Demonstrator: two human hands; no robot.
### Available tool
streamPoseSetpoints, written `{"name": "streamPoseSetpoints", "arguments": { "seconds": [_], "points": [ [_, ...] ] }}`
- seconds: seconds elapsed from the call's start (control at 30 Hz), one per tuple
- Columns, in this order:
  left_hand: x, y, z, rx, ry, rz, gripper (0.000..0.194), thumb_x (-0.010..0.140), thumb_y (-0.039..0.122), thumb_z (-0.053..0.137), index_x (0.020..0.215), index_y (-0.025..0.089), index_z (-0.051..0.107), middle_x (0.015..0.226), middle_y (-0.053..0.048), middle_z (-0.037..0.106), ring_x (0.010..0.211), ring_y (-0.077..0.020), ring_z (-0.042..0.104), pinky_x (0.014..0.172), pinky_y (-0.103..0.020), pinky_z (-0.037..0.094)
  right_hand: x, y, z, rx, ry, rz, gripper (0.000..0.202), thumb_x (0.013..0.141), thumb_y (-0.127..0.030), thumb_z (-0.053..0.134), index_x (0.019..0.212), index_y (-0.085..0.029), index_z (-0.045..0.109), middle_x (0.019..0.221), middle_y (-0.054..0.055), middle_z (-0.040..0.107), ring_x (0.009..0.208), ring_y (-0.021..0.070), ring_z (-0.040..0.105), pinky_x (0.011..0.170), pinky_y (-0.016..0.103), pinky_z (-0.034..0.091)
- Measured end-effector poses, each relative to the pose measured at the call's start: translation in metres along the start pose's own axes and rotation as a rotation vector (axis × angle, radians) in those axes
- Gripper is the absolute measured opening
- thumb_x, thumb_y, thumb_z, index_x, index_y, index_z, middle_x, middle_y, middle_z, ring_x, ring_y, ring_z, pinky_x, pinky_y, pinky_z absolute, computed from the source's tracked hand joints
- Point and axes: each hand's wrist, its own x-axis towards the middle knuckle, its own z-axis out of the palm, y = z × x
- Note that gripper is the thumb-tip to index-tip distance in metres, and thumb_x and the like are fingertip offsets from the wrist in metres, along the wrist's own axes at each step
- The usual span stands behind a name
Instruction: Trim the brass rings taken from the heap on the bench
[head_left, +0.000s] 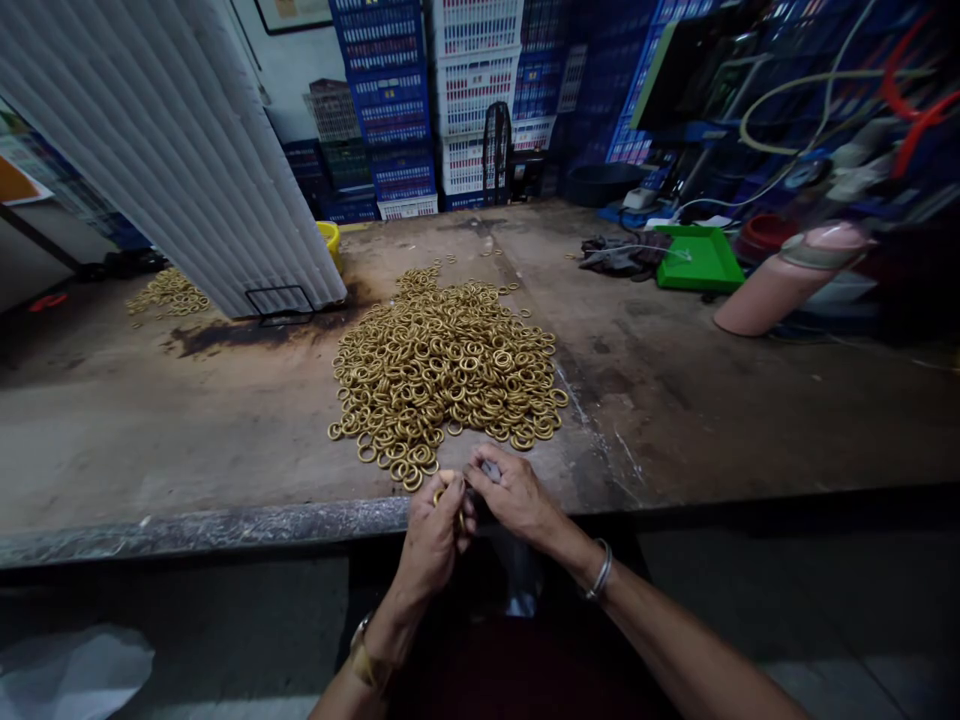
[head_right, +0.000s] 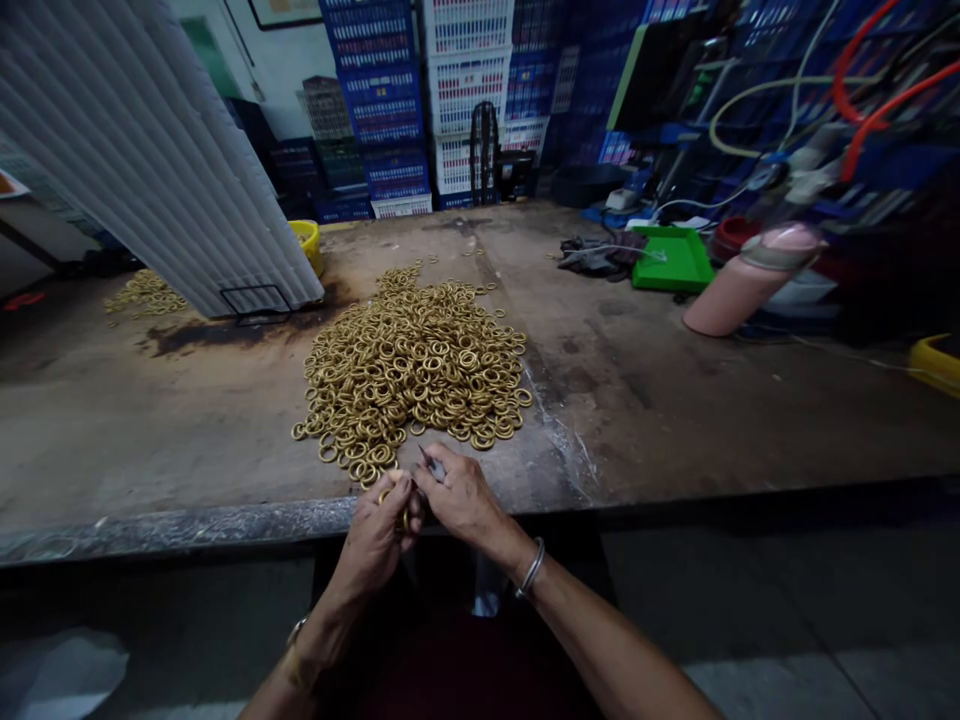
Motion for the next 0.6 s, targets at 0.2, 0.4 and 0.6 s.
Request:
{"name": "streamPoseSetpoints", "arguments": {
  "seconds": [0.2,0.4,0.6],
  "points": [
    [-0.002,0.0,-0.001,-0.057,-0.021,-0.001,0.03,0.075,0.046,0.053,0.073,0.018,0.043,0.059,0.005,0.046,0.045,-0.0047,0.042,0.039,-0.014,0.025,0.001,0.005,0.002,0.089,-0.005,0.036,0.015,0.078,-0.028,0.044,0.07,-0.017,0.052,0.056,-0.004,0.048,0.052,0.0086,0.044,0.05,0.018,0.034],
    [-0.003,0.0,0.0,-0.044,0.012,0.023,0.032,0.073,0.048,0.055,0.072,0.018,0.043,0.06,0.004,0.048,0.045,-0.0047,0.042,0.039,-0.014,0.026,-0.005,0.013,-0.001,-0.192,0.047,-0.09,0.014,0.077,-0.022,0.045,0.07,-0.019,0.056,0.058,-0.002,0.055,0.052,0.0097,0.046,0.052,0.02,0.033],
    [-0.002,0.003,0.001,0.038,0.048,0.066,0.033,0.073,0.05,0.054,0.07,0.018,0.044,0.055,0.005,0.046,0.041,-0.0045,0.039,0.036,-0.014,0.026,-0.013,0.005,-0.001,-0.326,-0.113,-0.194,0.012,0.071,-0.013,0.045,0.071,-0.019,0.055,0.061,0.0,0.059,0.055,0.0109,0.05,0.052,0.021,0.03]
  ]
}}
